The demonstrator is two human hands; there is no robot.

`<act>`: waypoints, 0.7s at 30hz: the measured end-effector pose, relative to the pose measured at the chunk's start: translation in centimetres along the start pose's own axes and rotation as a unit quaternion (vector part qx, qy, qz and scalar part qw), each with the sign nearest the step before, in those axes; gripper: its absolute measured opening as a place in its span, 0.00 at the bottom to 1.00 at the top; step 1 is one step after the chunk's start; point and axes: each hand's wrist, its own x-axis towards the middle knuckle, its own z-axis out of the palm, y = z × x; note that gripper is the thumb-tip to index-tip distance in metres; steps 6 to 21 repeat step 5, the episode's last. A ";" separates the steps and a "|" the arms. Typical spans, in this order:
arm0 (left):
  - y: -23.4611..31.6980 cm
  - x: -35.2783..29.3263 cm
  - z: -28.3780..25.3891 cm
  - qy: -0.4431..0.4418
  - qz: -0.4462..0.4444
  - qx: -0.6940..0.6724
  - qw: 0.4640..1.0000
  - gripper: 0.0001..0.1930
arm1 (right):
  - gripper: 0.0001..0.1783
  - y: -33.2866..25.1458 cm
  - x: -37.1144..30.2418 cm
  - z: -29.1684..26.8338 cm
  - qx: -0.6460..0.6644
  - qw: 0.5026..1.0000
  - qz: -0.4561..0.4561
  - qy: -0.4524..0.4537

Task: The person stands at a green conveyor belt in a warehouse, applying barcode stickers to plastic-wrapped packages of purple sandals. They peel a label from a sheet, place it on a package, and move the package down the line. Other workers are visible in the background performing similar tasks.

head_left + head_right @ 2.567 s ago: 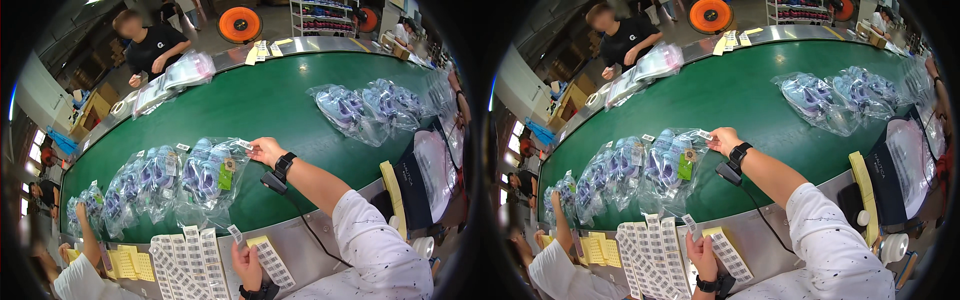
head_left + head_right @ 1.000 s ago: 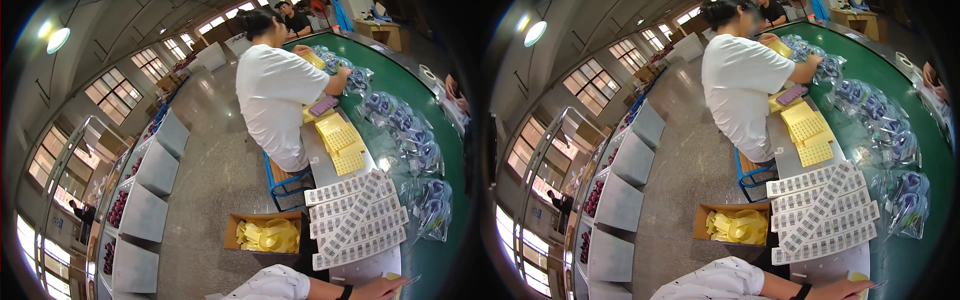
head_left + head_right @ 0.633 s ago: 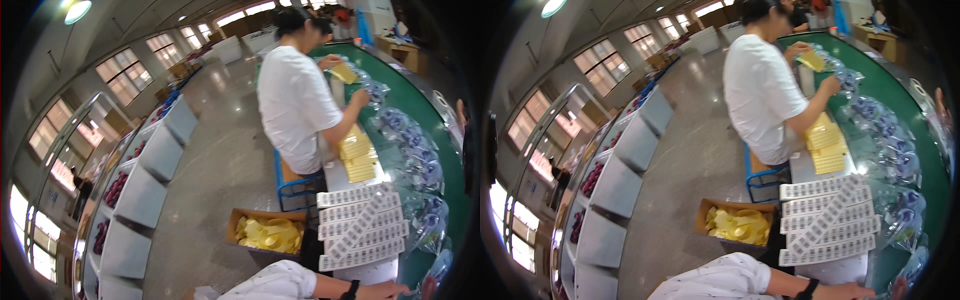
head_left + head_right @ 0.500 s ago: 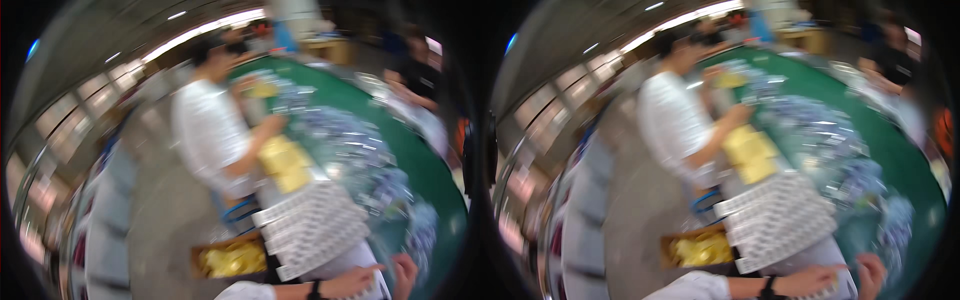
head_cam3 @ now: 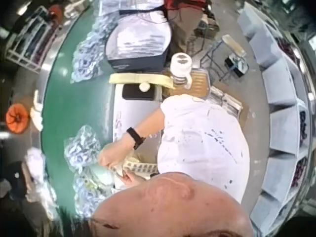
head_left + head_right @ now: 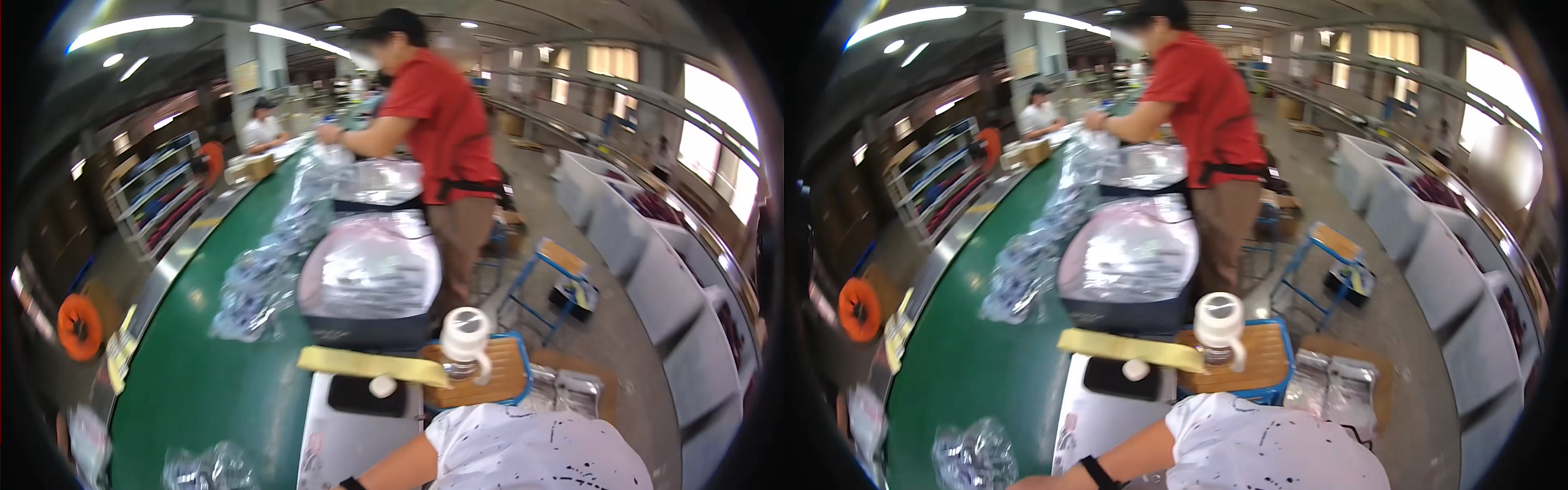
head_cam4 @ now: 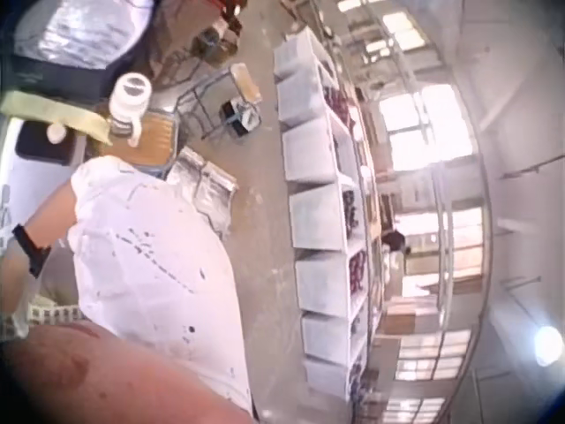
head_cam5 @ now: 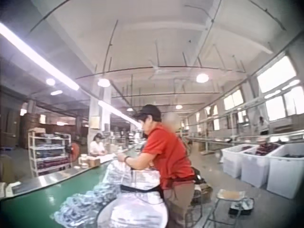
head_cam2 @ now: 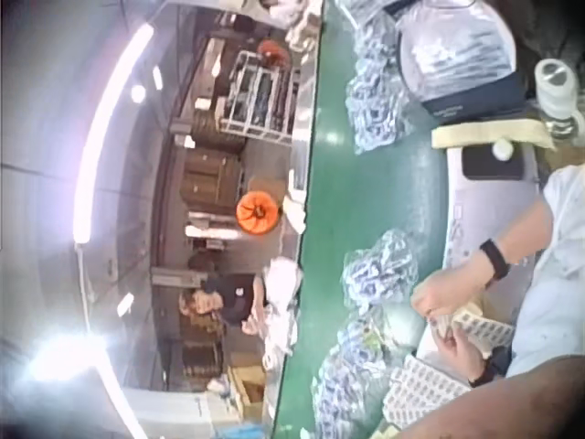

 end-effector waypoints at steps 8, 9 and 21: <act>0.5 1.3 0.0 -0.013 0.031 0.014 0.999 0.35 | 0.10 -3.9 1.1 -0.5 -0.094 0.991 -0.088 0.034; 0.5 1.3 0.0 -0.013 0.031 0.014 0.999 0.35 | 0.10 -3.9 1.1 -0.5 -0.094 0.991 -0.088 0.034; 0.5 1.3 0.0 -0.013 0.031 0.014 0.999 0.35 | 0.10 -3.9 1.1 -0.5 -0.094 0.991 -0.088 0.034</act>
